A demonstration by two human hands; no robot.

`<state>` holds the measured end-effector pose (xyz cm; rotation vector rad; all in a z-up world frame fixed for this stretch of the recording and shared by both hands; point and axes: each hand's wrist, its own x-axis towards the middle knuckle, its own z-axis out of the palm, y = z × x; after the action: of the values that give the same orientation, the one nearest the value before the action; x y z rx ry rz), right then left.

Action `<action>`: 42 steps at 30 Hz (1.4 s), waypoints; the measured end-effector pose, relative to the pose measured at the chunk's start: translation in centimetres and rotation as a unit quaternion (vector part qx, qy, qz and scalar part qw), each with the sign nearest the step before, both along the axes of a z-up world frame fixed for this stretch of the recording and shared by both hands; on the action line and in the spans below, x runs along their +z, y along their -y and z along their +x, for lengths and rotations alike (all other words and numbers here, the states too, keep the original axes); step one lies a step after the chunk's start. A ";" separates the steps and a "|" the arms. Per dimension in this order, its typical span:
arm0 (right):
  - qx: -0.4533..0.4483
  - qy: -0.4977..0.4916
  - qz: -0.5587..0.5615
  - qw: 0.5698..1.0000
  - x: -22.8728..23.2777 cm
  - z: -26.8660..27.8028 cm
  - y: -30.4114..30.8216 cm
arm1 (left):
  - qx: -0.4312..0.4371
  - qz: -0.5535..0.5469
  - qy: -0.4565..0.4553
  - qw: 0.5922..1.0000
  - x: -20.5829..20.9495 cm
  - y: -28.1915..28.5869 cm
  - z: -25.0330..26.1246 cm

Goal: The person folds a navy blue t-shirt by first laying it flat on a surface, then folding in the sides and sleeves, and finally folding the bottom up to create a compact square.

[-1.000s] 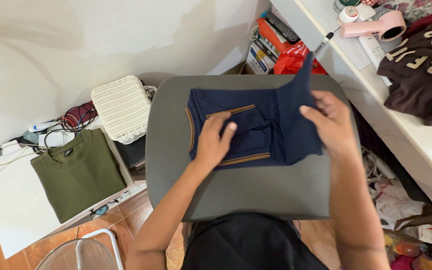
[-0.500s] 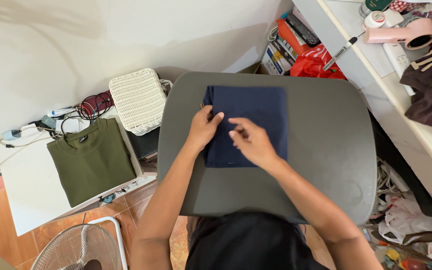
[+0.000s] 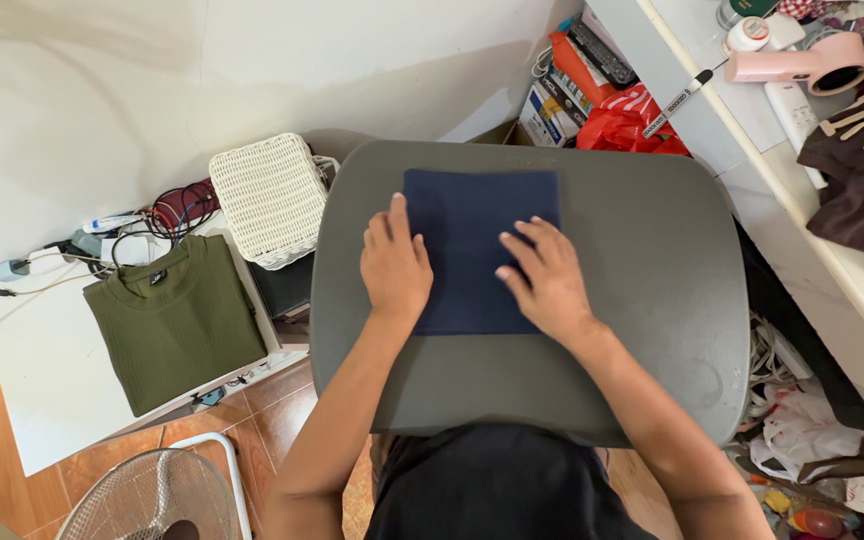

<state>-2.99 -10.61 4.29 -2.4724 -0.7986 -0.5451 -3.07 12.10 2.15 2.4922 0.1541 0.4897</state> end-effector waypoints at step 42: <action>0.095 -0.125 -0.216 0.964 -1.3 -2.6 -0.8 | -0.174 0.164 -0.025 0.971 -1.4 3.2 -3.6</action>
<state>-5.60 -9.80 2.97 -2.7323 -1.1285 0.0198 -6.69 8.89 0.77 2.7726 -0.3691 0.3244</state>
